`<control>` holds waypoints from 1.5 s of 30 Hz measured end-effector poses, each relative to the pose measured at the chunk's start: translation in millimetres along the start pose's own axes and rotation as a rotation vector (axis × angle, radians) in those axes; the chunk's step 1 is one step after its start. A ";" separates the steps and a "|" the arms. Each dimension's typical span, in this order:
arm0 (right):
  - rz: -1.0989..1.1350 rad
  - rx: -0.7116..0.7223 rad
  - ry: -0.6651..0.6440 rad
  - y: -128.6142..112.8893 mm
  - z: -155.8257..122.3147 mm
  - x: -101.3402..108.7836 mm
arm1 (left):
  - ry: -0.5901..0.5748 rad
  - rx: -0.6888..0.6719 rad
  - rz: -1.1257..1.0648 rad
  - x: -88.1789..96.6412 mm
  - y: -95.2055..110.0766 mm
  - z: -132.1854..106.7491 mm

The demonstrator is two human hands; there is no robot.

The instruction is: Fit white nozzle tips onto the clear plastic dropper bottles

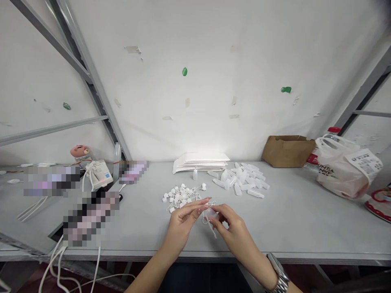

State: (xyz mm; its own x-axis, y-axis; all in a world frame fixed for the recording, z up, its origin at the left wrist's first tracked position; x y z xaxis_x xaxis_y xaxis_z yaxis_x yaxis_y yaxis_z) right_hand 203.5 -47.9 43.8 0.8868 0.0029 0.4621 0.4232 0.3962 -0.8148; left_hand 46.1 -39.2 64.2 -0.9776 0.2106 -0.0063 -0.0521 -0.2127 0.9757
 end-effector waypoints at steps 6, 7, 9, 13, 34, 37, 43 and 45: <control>0.112 -0.034 -0.002 0.0 -0.2 -0.4 | 0.027 0.053 -0.081 -0.8 -0.8 1.2; 0.127 -0.034 -0.013 -0.4 -0.4 -0.7 | 0.034 0.070 -0.100 -1.0 -1.7 1.8; 0.133 -0.021 -0.021 -1.7 -0.8 -1.2 | 0.042 0.105 -0.133 -1.3 -3.8 2.7; 0.067 0.043 0.016 -4.4 -1.8 -1.9 | 0.041 0.149 -0.197 -1.6 -7.7 3.0; 0.923 -0.406 -0.400 -23.1 -6.0 7.9 | -0.196 0.106 -0.362 -6.9 -2.7 -2.8; 0.947 -0.406 -0.348 -20.3 -2.2 3.5 | -0.106 0.182 -0.312 -4.5 -2.8 0.8; 0.416 -0.215 -0.104 -18.1 -9.2 -2.0 | -0.002 0.238 -0.314 -2.9 -1.1 0.6; 0.254 -0.140 -0.039 -20.2 -14.7 -1.8 | -0.021 0.231 -0.355 -4.9 0.2 -1.3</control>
State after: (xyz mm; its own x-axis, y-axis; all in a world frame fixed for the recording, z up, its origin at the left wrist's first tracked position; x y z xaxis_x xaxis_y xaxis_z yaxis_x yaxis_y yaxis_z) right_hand 196.0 -69.5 54.3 0.9610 0.1222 0.2480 0.2124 0.2478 -0.9452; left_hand 50.7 -41.6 64.1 -0.9027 0.2525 -0.3482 -0.3349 0.0956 0.9374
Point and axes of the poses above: each hand's wrist, its own z-axis towards the middle knuckle, its own x-axis out of the back of the hand, y = z × x, the point moved 1 cm from there along z, towards the middle knuckle, and after that the axes turned 2 degrees about -y, right-handed, at the moved point
